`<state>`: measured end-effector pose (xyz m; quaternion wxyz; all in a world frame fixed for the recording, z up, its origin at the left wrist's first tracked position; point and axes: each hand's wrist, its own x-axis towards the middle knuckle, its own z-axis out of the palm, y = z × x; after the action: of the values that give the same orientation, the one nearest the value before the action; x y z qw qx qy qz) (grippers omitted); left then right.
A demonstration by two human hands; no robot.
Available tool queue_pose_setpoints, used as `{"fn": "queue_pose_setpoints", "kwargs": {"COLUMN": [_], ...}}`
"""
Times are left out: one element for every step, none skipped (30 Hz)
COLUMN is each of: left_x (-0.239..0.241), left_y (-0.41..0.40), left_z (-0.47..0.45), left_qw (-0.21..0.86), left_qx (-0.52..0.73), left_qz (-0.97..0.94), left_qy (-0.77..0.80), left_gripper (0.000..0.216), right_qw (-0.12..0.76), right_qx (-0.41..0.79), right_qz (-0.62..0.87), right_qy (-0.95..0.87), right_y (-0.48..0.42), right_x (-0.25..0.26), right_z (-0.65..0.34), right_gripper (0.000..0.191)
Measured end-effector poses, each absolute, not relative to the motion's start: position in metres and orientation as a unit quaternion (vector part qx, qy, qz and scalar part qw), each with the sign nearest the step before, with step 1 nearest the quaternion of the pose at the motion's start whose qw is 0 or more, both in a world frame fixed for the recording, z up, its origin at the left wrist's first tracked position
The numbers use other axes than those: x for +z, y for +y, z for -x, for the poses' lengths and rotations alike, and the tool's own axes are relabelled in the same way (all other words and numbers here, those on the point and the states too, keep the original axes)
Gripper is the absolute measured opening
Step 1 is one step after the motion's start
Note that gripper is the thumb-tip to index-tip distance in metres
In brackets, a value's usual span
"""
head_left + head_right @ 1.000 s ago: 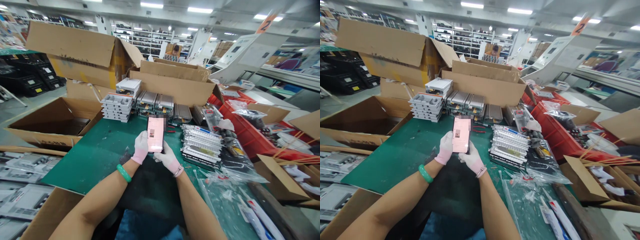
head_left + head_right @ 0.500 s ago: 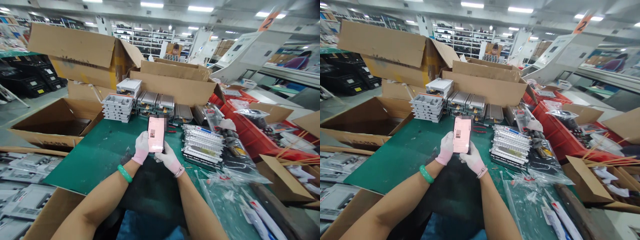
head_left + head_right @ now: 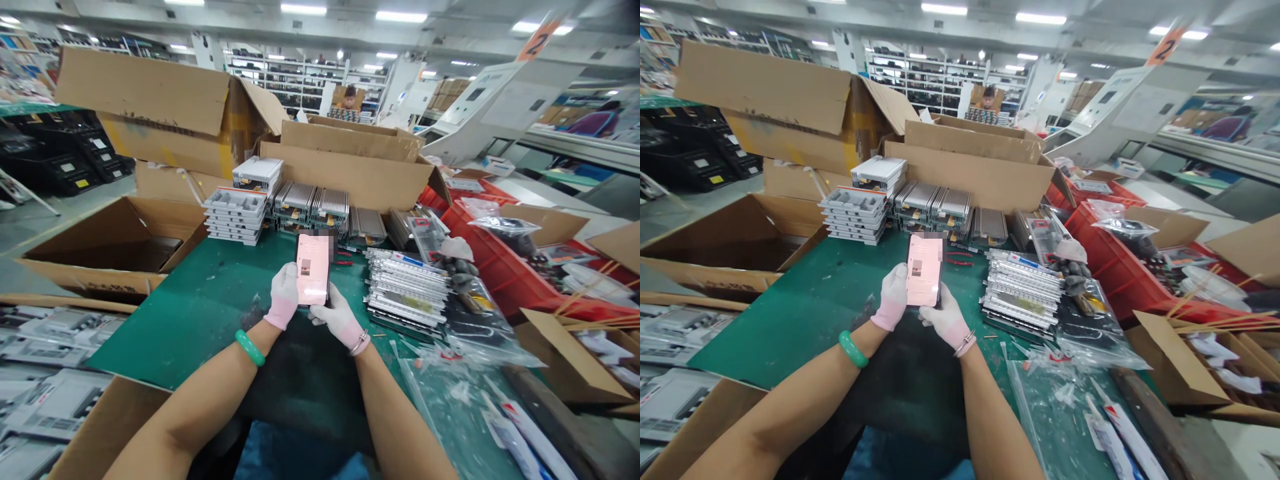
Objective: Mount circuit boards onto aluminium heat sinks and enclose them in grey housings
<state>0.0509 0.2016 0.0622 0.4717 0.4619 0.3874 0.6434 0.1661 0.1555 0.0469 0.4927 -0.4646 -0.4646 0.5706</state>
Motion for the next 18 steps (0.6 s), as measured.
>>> {"fn": "queue_pose_setpoints", "kwargs": {"left_x": [0.0619, 0.0617, 0.0614, 0.0612, 0.0611, 0.0612, 0.0613, 0.0616, 0.0619, 0.0622, 0.0624, 0.0626, 0.0625, 0.0624, 0.062, 0.0616, 0.061, 0.0605], "left_y": [0.2017, 0.2018, 0.202, 0.202, 0.202, 0.2019, 0.2017, 0.2015, 0.2012, 0.2009, 0.2007, 0.2006, 0.2005, 0.2006, 0.2008, 0.201, 0.2013, 0.2017], "left_z": [-0.0509, -0.0509, -0.0509, -0.0508, -0.0507, -0.0506, -0.0504, -0.0502, -0.05, -0.0499, -0.0497, -0.0497, -0.0496, -0.0496, -0.0497, -0.0497, -0.0498, -0.0498], "left_qw": [0.471, 0.471, 0.47, 0.47, 0.469, 0.469, 0.469, 0.469, 0.47, 0.47, 0.471, 0.471, 0.47, 0.47, 0.47, 0.47, 0.47, 0.47], "left_qx": [0.643, 0.643, 0.643, 0.643, 0.643, 0.643, 0.642, 0.641, 0.64, 0.638, 0.637, 0.637, 0.637, 0.637, 0.637, 0.637, 0.636, 0.636], "left_qz": [-0.462, -0.462, -0.462, -0.461, -0.461, -0.462, -0.462, -0.463, -0.465, -0.466, -0.467, -0.468, -0.468, -0.468, -0.468, -0.468, -0.467, -0.467], "left_qy": [0.388, 0.389, 0.39, 0.391, 0.392, 0.393, 0.393, 0.393, 0.393, 0.393, 0.392, 0.392, 0.392, 0.393, 0.394, 0.395, 0.395, 0.396], "left_gripper": [0.049, 0.049, 0.049, 0.049, 0.048, 0.048, 0.048, 0.048, 0.048, 0.048, 0.048, 0.048, 0.048, 0.048, 0.047, 0.047, 0.047, 0.046], "right_qw": [0.491, 0.49, 0.489, 0.488, 0.487, 0.487, 0.486, 0.486, 0.485, 0.485, 0.484, 0.484, 0.484, 0.484, 0.485, 0.486, 0.487, 0.489], "right_qx": [0.57, 0.57, 0.569, 0.569, 0.568, 0.568, 0.569, 0.57, 0.571, 0.571, 0.571, 0.57, 0.57, 0.57, 0.571, 0.572, 0.573, 0.573], "right_qz": [0.467, 0.47, 0.474, 0.478, 0.482, 0.484, 0.484, 0.485, 0.485, 0.486, 0.487, 0.488, 0.489, 0.488, 0.487, 0.484, 0.481, 0.478], "right_qy": [-0.464, -0.463, -0.461, -0.459, -0.457, -0.454, -0.453, -0.452, -0.451, -0.45, -0.45, -0.45, -0.449, -0.449, -0.449, -0.45, -0.451, -0.452], "right_y": [0.1554, 0.1553, 0.1553, 0.1552, 0.155, 0.1549, 0.1548, 0.1547, 0.1545, 0.1544, 0.1543, 0.1541, 0.154, 0.154, 0.154, 0.154, 0.1541, 0.1543], "right_x": [0.0473, 0.0479, 0.0485, 0.0492, 0.0499, 0.0506, 0.0513, 0.0519, 0.0525, 0.0529, 0.0533, 0.0535, 0.0535, 0.0535, 0.0533, 0.0529, 0.0524, 0.0518], "right_z": [-0.1662, -0.1662, -0.1662, -0.1662, -0.166, -0.1659, -0.1657, -0.1655, -0.1654, -0.1653, -0.1653, -0.1653, -0.1654, -0.1655, -0.1656, -0.1657, -0.1658, -0.1658], "right_gripper": [0.059, 0.06, 0.06, 0.059, 0.059, 0.059, 0.06, 0.061, 0.062, 0.062, 0.063, 0.063, 0.063, 0.063, 0.062, 0.062, 0.063, 0.063]}}
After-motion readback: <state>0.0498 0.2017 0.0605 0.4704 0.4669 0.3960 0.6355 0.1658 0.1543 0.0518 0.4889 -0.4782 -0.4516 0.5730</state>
